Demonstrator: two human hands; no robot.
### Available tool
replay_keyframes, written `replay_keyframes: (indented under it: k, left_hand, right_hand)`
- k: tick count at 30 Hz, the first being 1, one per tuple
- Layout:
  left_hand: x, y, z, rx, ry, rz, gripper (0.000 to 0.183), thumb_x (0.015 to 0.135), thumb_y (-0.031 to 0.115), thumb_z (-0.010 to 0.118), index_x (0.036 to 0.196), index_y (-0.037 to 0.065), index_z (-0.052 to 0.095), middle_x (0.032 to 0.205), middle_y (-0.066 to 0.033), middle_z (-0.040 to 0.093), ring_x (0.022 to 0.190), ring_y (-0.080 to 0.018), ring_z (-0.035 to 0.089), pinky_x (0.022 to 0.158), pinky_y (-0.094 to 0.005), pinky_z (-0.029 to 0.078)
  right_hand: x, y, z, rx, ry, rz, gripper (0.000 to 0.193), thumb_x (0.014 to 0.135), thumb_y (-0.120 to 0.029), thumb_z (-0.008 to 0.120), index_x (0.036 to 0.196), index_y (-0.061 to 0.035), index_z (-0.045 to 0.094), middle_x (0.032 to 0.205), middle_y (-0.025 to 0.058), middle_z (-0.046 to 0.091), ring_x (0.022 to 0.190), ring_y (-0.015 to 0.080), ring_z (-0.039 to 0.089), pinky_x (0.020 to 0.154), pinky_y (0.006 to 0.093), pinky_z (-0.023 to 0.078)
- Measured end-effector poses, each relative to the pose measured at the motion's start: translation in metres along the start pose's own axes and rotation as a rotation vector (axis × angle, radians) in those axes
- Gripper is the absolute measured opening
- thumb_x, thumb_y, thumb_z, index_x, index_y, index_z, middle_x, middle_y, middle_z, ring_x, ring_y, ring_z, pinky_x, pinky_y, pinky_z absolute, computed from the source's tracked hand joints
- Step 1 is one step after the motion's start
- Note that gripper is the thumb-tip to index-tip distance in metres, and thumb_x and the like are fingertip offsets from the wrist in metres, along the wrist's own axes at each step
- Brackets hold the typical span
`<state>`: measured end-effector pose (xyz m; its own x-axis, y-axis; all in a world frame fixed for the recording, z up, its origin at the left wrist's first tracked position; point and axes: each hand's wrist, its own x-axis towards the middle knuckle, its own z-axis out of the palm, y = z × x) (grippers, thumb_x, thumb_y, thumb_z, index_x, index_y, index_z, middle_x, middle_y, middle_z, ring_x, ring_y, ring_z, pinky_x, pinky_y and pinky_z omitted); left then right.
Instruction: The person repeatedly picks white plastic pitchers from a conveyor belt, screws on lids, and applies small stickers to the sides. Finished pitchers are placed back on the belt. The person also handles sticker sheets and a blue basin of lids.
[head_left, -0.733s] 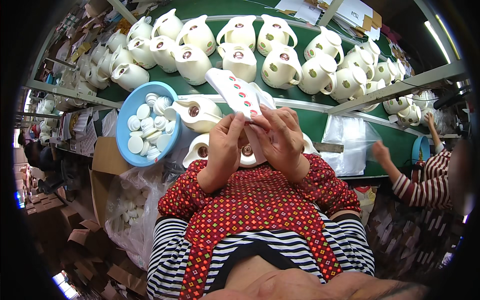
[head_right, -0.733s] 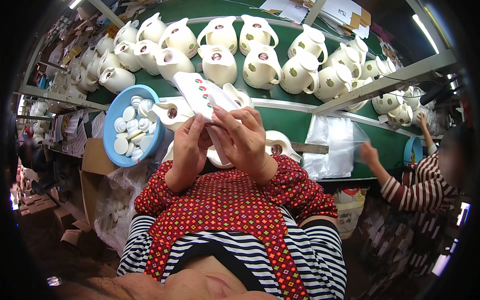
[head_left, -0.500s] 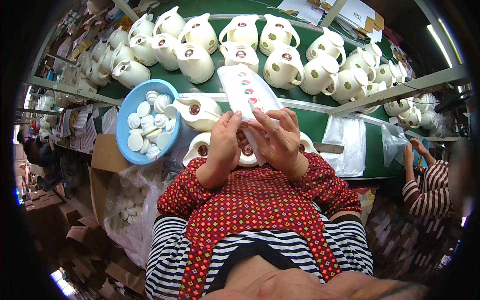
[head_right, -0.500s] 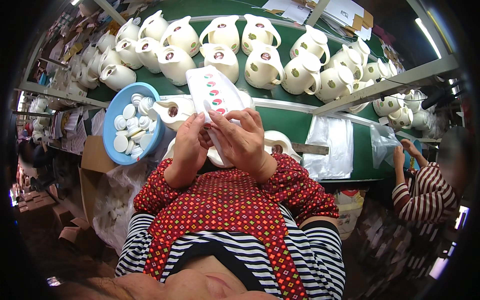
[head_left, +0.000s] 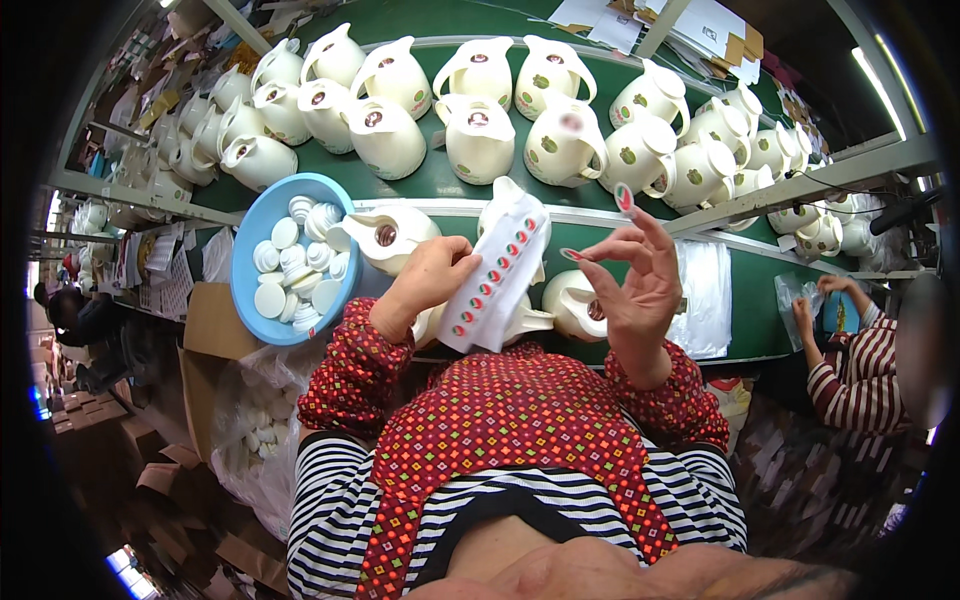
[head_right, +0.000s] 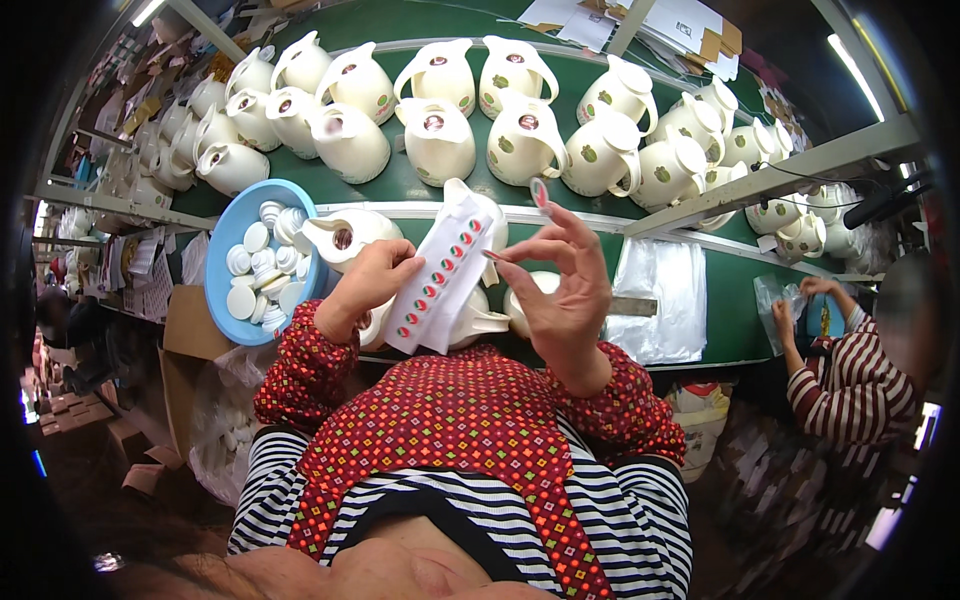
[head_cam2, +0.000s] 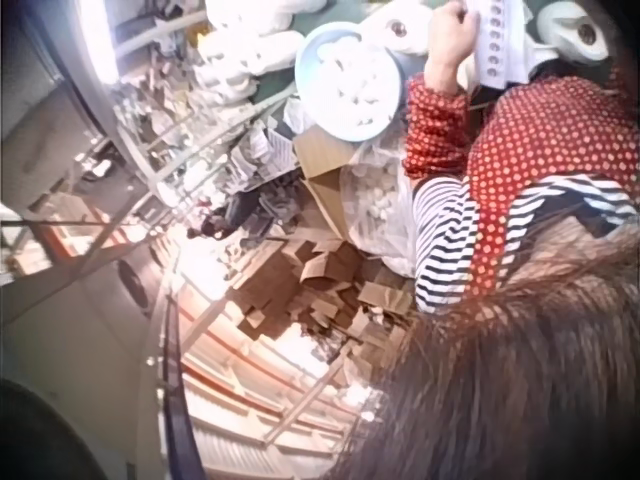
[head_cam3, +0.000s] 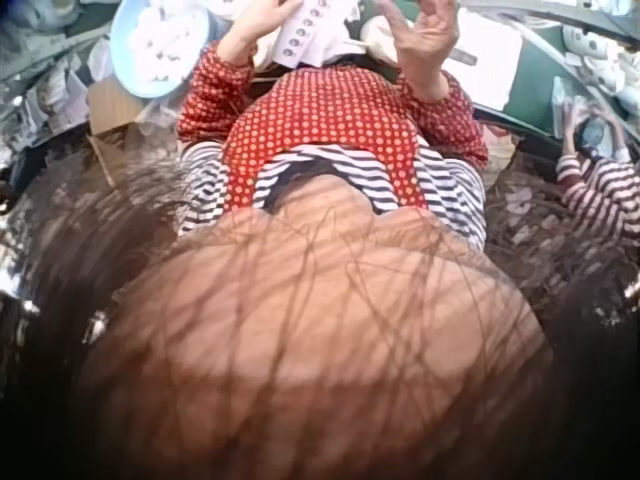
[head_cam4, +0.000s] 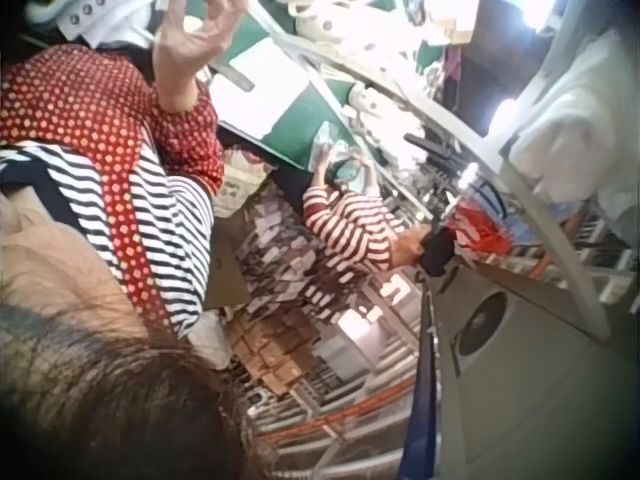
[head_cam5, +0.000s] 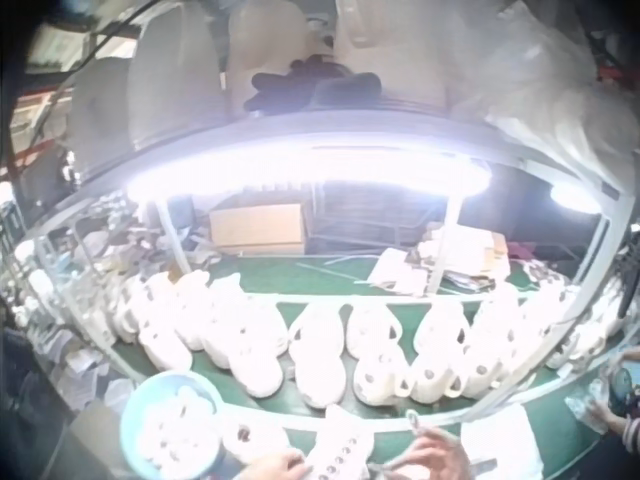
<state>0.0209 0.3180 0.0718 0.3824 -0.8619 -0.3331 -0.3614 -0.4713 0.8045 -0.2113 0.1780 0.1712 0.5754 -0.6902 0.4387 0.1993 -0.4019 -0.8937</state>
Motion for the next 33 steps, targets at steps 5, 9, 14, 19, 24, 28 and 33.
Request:
replay_keyframes:
  k: [5, 9, 14, 19, 24, 28, 33]
  left_hand:
    - [0.051, 0.018, -0.024, 0.409, 0.446, 0.397, 0.043, 0.09, 0.022, 0.079, 0.124, -0.001, 0.066, 0.113, -0.0231, 0.069, 0.107, -0.0373, 0.068, 0.096, -0.0442, 0.053]
    - [0.153, 0.005, -0.048, 0.764, 0.555, 0.397, 0.062, 0.081, 0.01, 0.083, 0.137, 0.007, 0.057, 0.148, -0.0267, 0.044, 0.137, -0.0435, 0.046, 0.111, -0.048, 0.046]
    - [0.29, -0.029, -0.074, 0.258, 0.649, -0.423, 0.088, 0.088, 0.061, 0.071, 0.137, -0.011, 0.055, 0.146, -0.0358, 0.05, 0.137, -0.0469, 0.052, 0.115, -0.0471, 0.043]
    - [0.307, -0.01, -0.067, 0.204, 0.668, -0.425, 0.114, 0.09, 0.065, 0.063, 0.139, -0.033, 0.032, 0.129, -0.04, 0.062, 0.122, -0.0418, 0.067, 0.106, -0.0432, 0.051]
    - [0.329, -0.026, -0.053, -0.544, 0.643, -0.22, 0.035, 0.081, 0.016, 0.066, 0.098, -0.013, 0.072, 0.102, -0.0298, 0.072, 0.093, -0.0356, 0.073, 0.083, -0.0433, 0.056]
    - [0.285, 0.017, -0.051, -0.362, 0.279, -0.224, 0.025, 0.083, -0.001, 0.062, 0.106, -0.009, 0.068, 0.097, -0.0167, 0.066, 0.091, -0.0293, 0.065, 0.076, -0.0445, 0.053]
    - [0.175, 0.033, -0.078, -0.267, 0.541, 0.334, 0.043, 0.088, 0.028, 0.081, 0.113, -0.006, 0.072, 0.097, -0.0167, 0.077, 0.084, -0.0208, 0.072, 0.077, -0.0353, 0.056]
  right_hand:
    - [-0.01, 0.009, -0.017, -0.047, 0.05, 0.095, 0.066, 0.087, 0.007, 0.077, 0.145, 0.0016, 0.046, 0.094, 0.0081, 0.072, 0.1, 0.0138, 0.064, 0.101, 0.0313, 0.044]
    - [-0.014, 0.012, -0.022, -0.059, 0.09, 0.189, 0.065, 0.087, 0.01, 0.075, 0.144, 0.0024, 0.046, 0.093, 0.0072, 0.067, 0.094, 0.0145, 0.069, 0.094, 0.0288, 0.049]
    - [-0.019, 0.004, -0.025, -0.033, 0.148, 0.259, 0.063, 0.087, 0.009, 0.073, 0.144, 0.003, 0.046, 0.095, 0.0074, 0.067, 0.095, 0.0151, 0.069, 0.097, 0.0303, 0.049]
    - [-0.032, 0.01, -0.037, -0.173, 0.179, 0.266, 0.064, 0.086, 0.008, 0.074, 0.143, 0.0036, 0.047, 0.096, 0.007, 0.07, 0.098, 0.0142, 0.065, 0.101, 0.0319, 0.046]
    - [-0.042, 0.013, -0.042, -0.133, 0.236, 0.323, 0.064, 0.086, 0.007, 0.075, 0.143, 0.004, 0.047, 0.096, 0.0059, 0.071, 0.1, 0.0137, 0.064, 0.103, 0.0318, 0.045]
    - [-0.047, 0.013, -0.045, -0.117, 0.238, 0.351, 0.06, 0.085, 0.007, 0.075, 0.139, 0.0038, 0.05, 0.099, 0.0067, 0.07, 0.102, 0.0135, 0.064, 0.104, 0.0323, 0.045]
    - [-0.026, -0.001, -0.037, -0.079, 0.193, 0.293, 0.041, 0.086, 0.006, 0.075, 0.124, 0.0027, 0.06, 0.111, 0.0102, 0.068, 0.105, 0.0149, 0.065, 0.106, 0.0335, 0.044]
